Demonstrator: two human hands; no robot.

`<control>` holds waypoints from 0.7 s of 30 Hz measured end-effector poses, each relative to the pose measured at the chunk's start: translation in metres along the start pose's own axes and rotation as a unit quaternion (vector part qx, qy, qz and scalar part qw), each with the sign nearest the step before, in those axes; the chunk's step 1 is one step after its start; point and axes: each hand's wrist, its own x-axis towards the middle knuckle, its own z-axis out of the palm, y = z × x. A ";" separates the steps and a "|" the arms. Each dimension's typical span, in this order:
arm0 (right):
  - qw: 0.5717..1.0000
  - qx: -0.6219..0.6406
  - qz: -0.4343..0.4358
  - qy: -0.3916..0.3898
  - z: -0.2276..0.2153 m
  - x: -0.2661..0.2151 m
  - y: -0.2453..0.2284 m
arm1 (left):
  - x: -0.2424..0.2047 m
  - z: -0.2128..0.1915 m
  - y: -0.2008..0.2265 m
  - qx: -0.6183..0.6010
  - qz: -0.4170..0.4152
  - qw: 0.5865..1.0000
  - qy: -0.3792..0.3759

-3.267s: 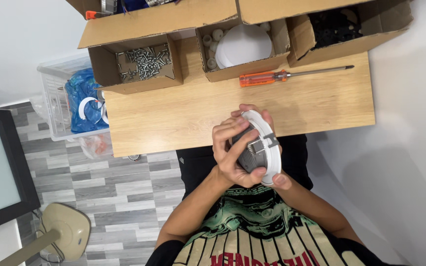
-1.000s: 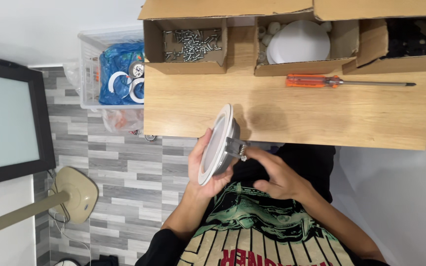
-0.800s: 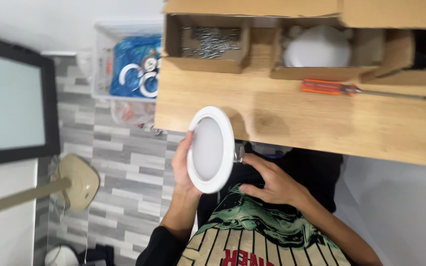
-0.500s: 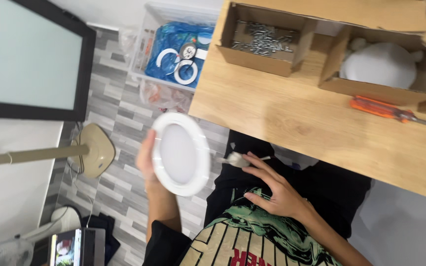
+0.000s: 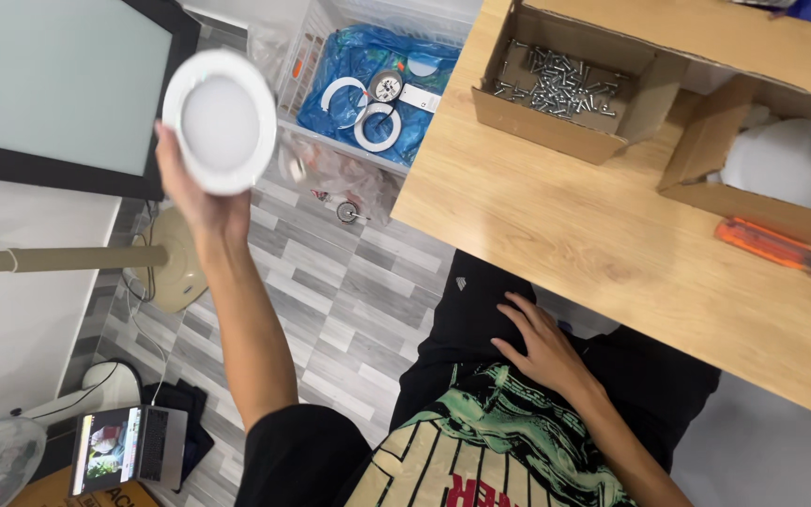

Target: The person assembles LED light fixtures by hand. They take a circular LED module and a white plastic housing from a cardboard box, place a translucent cover over the module, and fit the module into the housing. The person repeats this process for multiple units, placing the finished lights into a plastic bin.

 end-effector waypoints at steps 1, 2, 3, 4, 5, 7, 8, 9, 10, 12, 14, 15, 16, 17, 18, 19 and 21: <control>1.000 -0.002 0.001 -0.001 0.005 0.002 0.007 | 0.016 0.002 -0.008 -0.002 -0.001 1.000 0.001; 1.000 -0.013 -0.006 0.017 0.010 0.004 0.014 | 0.032 0.004 -0.016 0.001 -0.002 1.000 -0.006; 0.999 -0.024 -0.013 0.035 0.015 0.006 0.022 | 0.048 0.006 -0.024 0.004 -0.002 1.000 -0.014; 0.999 -0.026 -0.011 0.033 0.015 0.007 0.022 | 0.062 0.010 -0.030 0.002 -0.004 1.000 -0.012; 0.999 -0.024 -0.005 0.036 0.015 0.008 0.023 | 0.076 0.014 -0.037 0.022 -0.026 0.999 -0.003; 0.999 -0.023 0.003 0.038 0.015 0.011 0.025 | 0.116 0.013 -0.061 0.040 -0.048 0.998 0.006; 0.999 -0.021 0.009 0.038 0.016 0.012 0.027 | 0.141 0.007 -0.078 0.030 -0.070 0.997 0.025; 0.999 -0.019 0.016 0.037 0.018 0.013 0.028 | 0.166 0.001 -0.095 0.021 -0.094 0.994 0.044; 0.999 -0.020 0.018 0.037 0.017 0.013 0.027 | 0.180 -0.001 -0.110 0.020 -0.095 0.994 0.044; 0.998 -0.010 0.037 0.040 0.016 0.016 0.027 | 0.211 -0.003 -0.139 0.038 -0.129 0.991 0.022; 0.996 -0.004 0.083 0.024 0.020 0.018 0.032 | 0.241 -0.012 -0.175 0.050 -0.129 0.990 0.027; 0.992 0.004 0.126 0.008 0.022 0.018 0.034 | 0.256 -0.016 -0.194 0.062 -0.127 0.989 0.032; 0.992 0.004 0.128 0.007 0.021 0.021 0.036 | 0.271 -0.022 -0.211 0.062 -0.129 0.989 0.033; 0.989 0.028 0.143 0.000 0.021 0.023 0.037 | 0.286 -0.028 -0.230 0.052 -0.119 0.991 0.041; 0.986 0.052 0.158 -0.006 0.021 0.024 0.038 | 0.300 -0.035 -0.250 0.042 -0.109 0.992 0.050; 0.985 0.052 0.162 -0.007 0.020 0.029 0.037 | 0.310 -0.035 -0.260 0.042 -0.112 0.992 0.050; 0.967 0.046 0.244 -0.059 0.016 0.038 0.035 | 0.326 -0.038 -0.283 0.021 -0.122 0.988 0.093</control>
